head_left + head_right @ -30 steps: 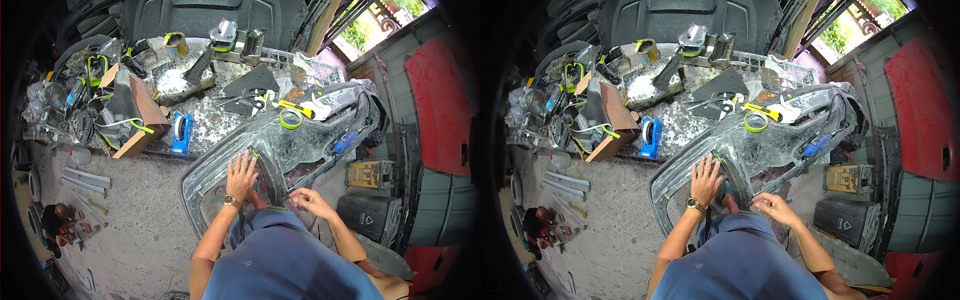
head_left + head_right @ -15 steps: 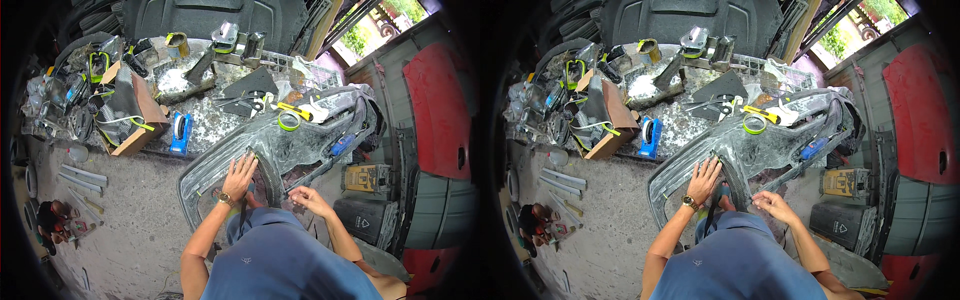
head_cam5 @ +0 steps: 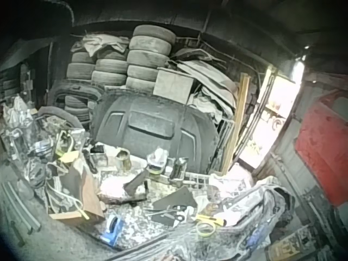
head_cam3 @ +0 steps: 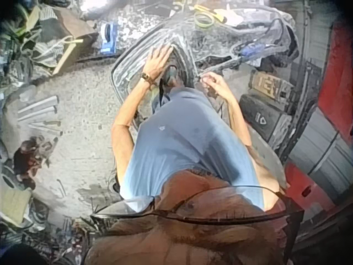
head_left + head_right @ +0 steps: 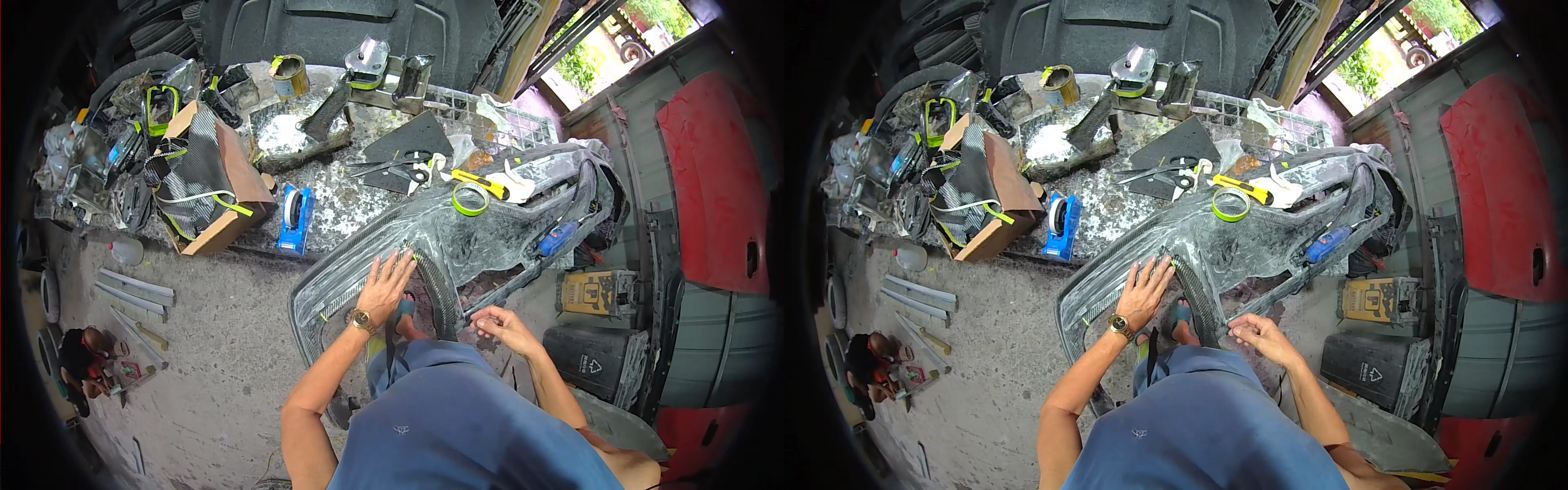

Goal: Apply carbon fiber material and yellow tape to a car bumper or body part.

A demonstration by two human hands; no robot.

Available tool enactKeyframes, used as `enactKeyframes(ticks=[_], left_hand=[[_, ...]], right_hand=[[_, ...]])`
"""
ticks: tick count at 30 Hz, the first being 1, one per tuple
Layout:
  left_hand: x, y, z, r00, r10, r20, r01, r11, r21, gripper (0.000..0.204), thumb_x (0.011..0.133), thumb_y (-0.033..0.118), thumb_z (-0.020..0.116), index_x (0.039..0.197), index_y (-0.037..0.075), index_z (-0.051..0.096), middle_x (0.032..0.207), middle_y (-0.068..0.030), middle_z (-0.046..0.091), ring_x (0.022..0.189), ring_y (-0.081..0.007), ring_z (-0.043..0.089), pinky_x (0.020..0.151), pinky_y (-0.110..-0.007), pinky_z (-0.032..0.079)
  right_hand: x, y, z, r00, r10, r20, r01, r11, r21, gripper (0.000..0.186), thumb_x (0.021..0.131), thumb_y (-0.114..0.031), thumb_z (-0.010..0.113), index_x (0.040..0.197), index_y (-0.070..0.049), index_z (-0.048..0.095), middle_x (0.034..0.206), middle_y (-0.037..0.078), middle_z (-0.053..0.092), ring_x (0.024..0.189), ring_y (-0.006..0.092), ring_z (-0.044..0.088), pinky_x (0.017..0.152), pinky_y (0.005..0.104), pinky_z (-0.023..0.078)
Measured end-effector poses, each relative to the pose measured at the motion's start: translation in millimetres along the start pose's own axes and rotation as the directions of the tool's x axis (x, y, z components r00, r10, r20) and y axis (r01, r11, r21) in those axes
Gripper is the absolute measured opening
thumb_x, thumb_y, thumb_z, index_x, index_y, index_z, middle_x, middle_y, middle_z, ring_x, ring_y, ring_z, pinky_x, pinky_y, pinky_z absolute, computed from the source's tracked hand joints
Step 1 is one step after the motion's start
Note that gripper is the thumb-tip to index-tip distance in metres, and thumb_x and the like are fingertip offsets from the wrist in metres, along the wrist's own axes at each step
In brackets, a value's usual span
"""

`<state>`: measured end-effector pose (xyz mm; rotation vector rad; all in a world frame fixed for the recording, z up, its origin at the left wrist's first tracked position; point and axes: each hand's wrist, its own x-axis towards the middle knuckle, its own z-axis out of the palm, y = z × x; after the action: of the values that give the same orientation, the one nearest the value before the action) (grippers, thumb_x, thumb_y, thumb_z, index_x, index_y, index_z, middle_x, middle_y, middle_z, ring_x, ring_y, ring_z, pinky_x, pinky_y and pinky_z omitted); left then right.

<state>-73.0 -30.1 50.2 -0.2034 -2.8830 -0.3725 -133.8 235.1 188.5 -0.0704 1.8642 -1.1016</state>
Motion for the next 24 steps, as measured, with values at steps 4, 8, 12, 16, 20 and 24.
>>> enactKeyframes(ticks=[4,8,12,16,20,24], left_hand=[[-1,0,1,0.998,0.022,0.058,-0.029,0.993,0.116,0.07,0.08,0.03,0.059,0.143,0.012,0.033,0.152,-0.0054,0.022,0.138,-0.0257,0.024,0.112,-0.048,0.019],[-2,-2,4,0.998,0.035,0.061,-0.041,0.995,0.093,0.066,0.082,0.023,0.055,0.143,0.011,0.032,0.153,-0.0064,0.021,0.139,-0.0252,0.023,0.112,-0.046,0.019],[-9,1,-4,0.997,0.064,0.054,-0.064,0.998,-0.006,0.065,0.081,0.02,0.056,0.142,0.01,0.034,0.152,-0.0081,0.022,0.139,-0.0248,0.023,0.112,-0.044,0.02],[-29,38,27,0.906,-0.422,-0.025,0.289,0.663,-0.69,0.043,0.083,0.013,0.061,0.124,0.005,0.052,0.125,-0.0094,0.052,0.114,-0.0235,0.05,0.095,-0.036,0.04],[-2,67,50,0.611,-0.659,0.439,0.173,-0.429,-0.886,0.027,0.086,0.021,0.068,0.106,0.004,0.061,0.095,-0.0035,0.063,0.085,-0.0103,0.06,0.074,-0.025,0.049],[27,66,64,0.525,-0.697,0.489,-0.085,-0.614,-0.784,0.021,0.086,0.019,0.068,0.1,0.005,0.061,0.085,0.0019,0.063,0.072,-0.005,0.056,0.065,-0.02,0.044]], right_hand=[[-2,-7,2,0.999,0.018,-0.03,-0.018,1.0,-0.016,0.026,0.092,-0.02,0.057,0.11,-0.001,0.059,0.097,0.005,0.064,0.083,0.009,0.055,0.076,0.0246,0.046],[1,-1,3,1.0,-0.005,-0.021,0.006,1.0,0.014,0.025,0.092,-0.02,0.056,0.11,-0.002,0.059,0.096,0.004,0.064,0.083,0.0087,0.055,0.076,0.0244,0.046],[-1,1,4,0.999,-0.037,-0.027,0.038,0.999,0.011,0.024,0.092,-0.019,0.056,0.109,-0.002,0.059,0.095,0.004,0.064,0.082,0.0085,0.056,0.075,0.0244,0.046],[-2,3,2,0.996,-0.032,-0.087,0.034,0.999,0.024,0.022,0.092,-0.017,0.056,0.108,-0.002,0.06,0.095,0.004,0.065,0.081,0.0088,0.056,0.074,0.0239,0.046],[5,6,-2,0.994,-0.084,-0.077,0.085,0.996,0.01,0.021,0.093,-0.016,0.056,0.107,-0.002,0.06,0.095,0.004,0.065,0.08,0.0088,0.057,0.073,0.0236,0.046],[8,8,-4,0.992,-0.105,-0.072,0.105,0.994,-0.003,0.021,0.093,-0.017,0.056,0.108,-0.002,0.06,0.095,0.005,0.065,0.081,0.0088,0.057,0.072,0.0237,0.046]])
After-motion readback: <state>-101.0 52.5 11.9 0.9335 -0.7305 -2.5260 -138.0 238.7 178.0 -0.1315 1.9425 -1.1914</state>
